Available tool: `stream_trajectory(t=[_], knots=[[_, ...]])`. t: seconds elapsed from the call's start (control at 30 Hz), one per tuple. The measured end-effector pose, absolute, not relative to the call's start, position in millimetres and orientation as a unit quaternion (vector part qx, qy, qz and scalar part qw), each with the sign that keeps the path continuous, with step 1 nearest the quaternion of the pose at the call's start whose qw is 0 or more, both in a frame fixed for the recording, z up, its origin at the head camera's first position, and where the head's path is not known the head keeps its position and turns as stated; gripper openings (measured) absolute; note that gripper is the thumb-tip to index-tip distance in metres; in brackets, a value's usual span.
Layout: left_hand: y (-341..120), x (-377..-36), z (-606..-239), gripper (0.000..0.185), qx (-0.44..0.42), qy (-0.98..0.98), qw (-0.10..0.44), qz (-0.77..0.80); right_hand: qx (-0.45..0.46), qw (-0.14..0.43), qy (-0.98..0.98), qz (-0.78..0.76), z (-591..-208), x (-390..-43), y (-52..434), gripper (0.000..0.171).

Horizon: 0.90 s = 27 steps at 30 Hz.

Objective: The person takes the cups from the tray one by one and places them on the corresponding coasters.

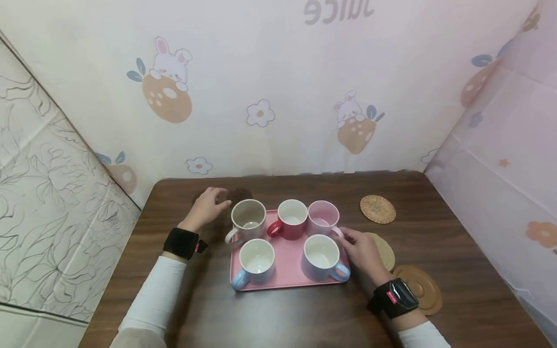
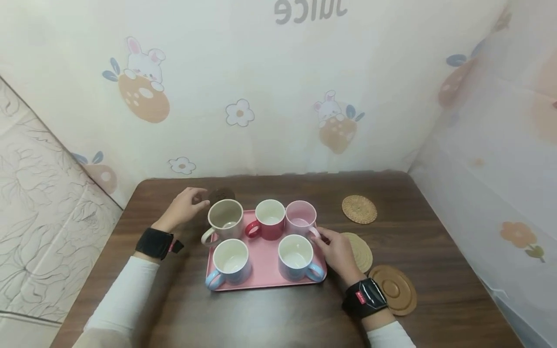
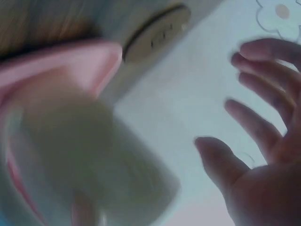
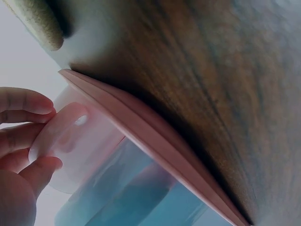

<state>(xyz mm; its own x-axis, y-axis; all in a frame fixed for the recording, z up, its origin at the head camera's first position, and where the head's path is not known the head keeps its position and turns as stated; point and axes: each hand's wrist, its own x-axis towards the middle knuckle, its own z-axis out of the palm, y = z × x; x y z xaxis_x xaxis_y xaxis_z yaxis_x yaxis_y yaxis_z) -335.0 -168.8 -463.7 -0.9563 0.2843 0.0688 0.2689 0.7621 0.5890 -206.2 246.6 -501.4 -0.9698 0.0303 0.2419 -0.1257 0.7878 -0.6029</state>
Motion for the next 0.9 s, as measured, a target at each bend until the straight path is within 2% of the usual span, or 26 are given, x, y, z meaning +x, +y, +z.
stream_trajectory(t=[0.2,0.4,0.9], knots=[[-180.0,-301.6,-448.9,0.049,0.136,0.923,0.021,0.36,0.026,0.105,-0.942,0.318,-492.8,-209.8,249.0,0.029],[-185.2,-263.9,-453.2,0.05,0.116,0.917,0.019,0.382,0.018,0.08,-0.943,0.322,-494.6,-206.7,249.7,0.032],[-169.8,-221.8,-469.1,0.048,0.075,0.906,0.021,0.417,0.025,0.079,-0.941,0.327,-491.8,-205.7,251.4,0.03]])
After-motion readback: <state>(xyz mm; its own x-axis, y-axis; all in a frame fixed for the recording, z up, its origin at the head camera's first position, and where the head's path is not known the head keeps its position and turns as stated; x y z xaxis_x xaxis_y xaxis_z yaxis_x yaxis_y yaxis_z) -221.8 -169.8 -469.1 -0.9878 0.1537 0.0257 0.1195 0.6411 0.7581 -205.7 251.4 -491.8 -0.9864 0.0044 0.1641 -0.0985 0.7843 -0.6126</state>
